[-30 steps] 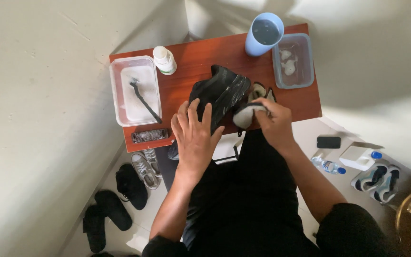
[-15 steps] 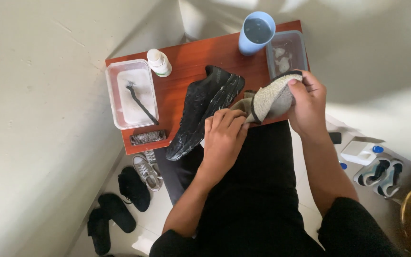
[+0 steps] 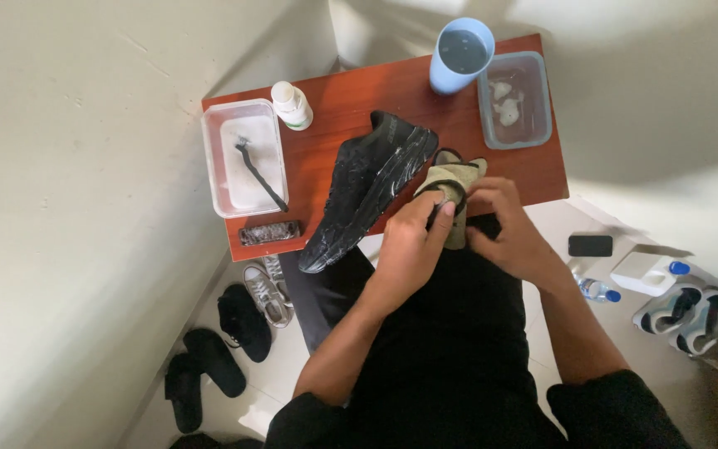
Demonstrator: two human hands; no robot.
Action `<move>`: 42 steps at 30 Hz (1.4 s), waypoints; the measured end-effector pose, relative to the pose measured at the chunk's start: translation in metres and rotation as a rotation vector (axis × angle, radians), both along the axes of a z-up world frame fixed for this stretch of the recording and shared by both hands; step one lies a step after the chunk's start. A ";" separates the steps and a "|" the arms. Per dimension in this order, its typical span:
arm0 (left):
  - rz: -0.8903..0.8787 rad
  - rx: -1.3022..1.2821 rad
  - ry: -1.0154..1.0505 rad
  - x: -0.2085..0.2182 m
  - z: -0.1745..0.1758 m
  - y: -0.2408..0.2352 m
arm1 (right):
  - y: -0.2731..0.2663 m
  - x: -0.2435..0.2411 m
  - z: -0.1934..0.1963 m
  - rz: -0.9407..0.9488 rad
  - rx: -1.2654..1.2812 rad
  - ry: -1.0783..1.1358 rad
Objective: The person scrubs a black shoe with a brush and a white cleaning paste, then wipes the shoe with a cloth. The person repeats the scrubbing and wiping steps on different parts of the shoe.
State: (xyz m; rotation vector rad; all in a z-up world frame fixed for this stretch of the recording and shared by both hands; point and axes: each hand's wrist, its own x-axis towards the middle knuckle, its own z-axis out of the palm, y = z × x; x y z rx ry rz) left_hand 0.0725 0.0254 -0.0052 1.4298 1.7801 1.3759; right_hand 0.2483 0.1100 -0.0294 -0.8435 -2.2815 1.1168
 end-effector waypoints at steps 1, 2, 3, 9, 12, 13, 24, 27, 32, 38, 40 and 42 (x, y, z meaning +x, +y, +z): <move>0.001 -0.001 0.000 0.001 0.002 0.000 | -0.001 0.001 -0.005 0.001 -0.001 0.000; -0.015 -0.003 -0.045 0.002 0.005 0.000 | -0.004 0.003 -0.011 0.007 -0.024 -0.021; -0.032 -0.006 -0.091 0.004 0.007 -0.001 | -0.007 0.004 -0.017 0.013 -0.046 -0.041; -0.066 -0.007 -0.002 -0.011 0.014 -0.013 | -0.002 -0.007 -0.018 -0.064 -0.014 0.200; -0.041 0.001 0.199 -0.031 0.035 -0.020 | 0.003 -0.012 -0.007 -0.166 -0.091 0.358; -0.038 0.003 0.200 -0.039 0.035 -0.021 | 0.008 -0.019 0.003 -0.163 -0.089 0.359; 0.155 -0.065 0.876 -0.088 0.007 -0.066 | 0.087 -0.094 -0.013 -0.144 0.301 -0.119; 0.148 -0.119 0.808 -0.085 -0.006 -0.070 | 0.084 -0.105 -0.006 -0.010 0.402 -0.111; 0.143 -0.157 0.983 -0.084 -0.015 -0.064 | 0.074 -0.111 -0.005 0.020 0.487 -0.144; 0.150 -0.108 0.996 -0.086 -0.018 -0.063 | 0.056 -0.123 -0.042 0.058 0.623 -0.110; 0.155 -0.092 0.982 -0.088 -0.021 -0.062 | 0.046 -0.125 -0.037 0.049 0.661 -0.103; 0.158 -0.071 0.994 -0.089 -0.024 -0.064 | 0.033 -0.128 -0.017 0.113 0.596 -0.059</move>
